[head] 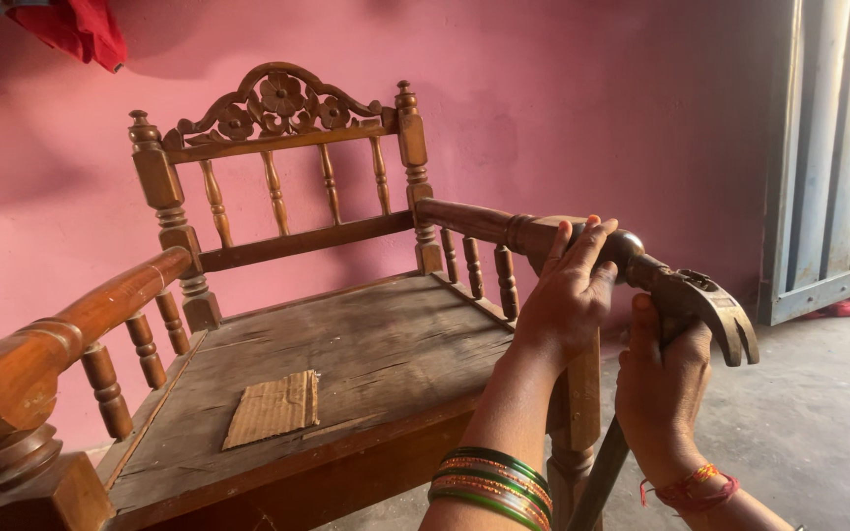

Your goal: The person uses a hammer to tap and adjust joints on a wooden chair, focusing on the armrest and leg connections. The person repeatedly strikes the same areas to tighten or align the chair components.

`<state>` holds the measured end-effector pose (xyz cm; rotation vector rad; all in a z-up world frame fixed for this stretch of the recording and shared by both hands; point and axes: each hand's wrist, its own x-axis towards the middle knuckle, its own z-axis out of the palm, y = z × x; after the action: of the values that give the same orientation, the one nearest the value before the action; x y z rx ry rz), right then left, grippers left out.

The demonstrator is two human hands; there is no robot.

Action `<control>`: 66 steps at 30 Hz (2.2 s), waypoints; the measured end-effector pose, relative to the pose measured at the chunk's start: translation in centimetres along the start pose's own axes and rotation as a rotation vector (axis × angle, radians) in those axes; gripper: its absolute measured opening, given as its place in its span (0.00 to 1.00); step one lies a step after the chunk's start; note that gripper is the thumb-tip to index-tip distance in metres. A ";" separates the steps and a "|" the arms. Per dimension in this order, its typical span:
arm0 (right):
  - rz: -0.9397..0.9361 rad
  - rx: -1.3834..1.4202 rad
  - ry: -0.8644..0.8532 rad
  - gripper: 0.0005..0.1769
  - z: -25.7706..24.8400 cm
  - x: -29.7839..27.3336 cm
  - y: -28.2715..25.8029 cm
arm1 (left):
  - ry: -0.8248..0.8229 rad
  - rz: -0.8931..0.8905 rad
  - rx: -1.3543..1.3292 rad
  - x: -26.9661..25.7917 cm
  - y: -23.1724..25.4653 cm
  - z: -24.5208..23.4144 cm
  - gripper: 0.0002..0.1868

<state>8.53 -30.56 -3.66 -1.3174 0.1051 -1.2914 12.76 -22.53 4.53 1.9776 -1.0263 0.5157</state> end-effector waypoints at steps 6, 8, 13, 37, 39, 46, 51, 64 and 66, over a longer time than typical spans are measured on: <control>0.007 -0.072 0.014 0.18 -0.2 0.0 0.0 | -0.005 -0.011 -0.007 0.0 0.2 0.0 0.29; 0.014 -0.082 0.010 0.19 -0.3 0.1 0.0 | -0.007 -0.013 -0.016 0.0 0.2 0.0 0.29; 0.022 -0.117 0.005 0.19 -0.3 0.2 -0.1 | -0.009 -0.011 -0.009 0.0 0.3 -0.1 0.29; 0.251 -0.034 -0.074 0.15 -1.8 -2.5 1.6 | -0.068 0.000 0.165 -3.4 -2.1 -1.4 0.36; 0.326 -0.006 -0.070 0.15 -1.7 -3.3 2.6 | -0.050 -0.056 0.180 -4.9 -3.2 -1.1 0.37; 0.492 0.023 -0.085 0.14 -1.6 -6.1 5.4 | -0.039 -0.118 0.433 -8.2 -8.1 0.5 0.41; 0.499 -0.081 -0.092 0.13 -1.8 -8.2 7.0 | -0.031 -0.169 0.553 -9.7 -10.0 2.4 0.32; 0.587 -0.019 -0.024 0.14 -2.4 -10.1 10.0 | 0.101 -0.193 0.839 -7.7 -10.2 6.9 0.40; 0.583 -0.029 -0.021 0.13 -2.7 -10.4 9.8 | 0.114 -0.195 0.789 -7.3 -10.4 6.8 0.36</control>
<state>8.84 -27.38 -17.84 -1.2031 0.4591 -0.7803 16.82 -21.25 -9.22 2.6524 -0.5786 1.0203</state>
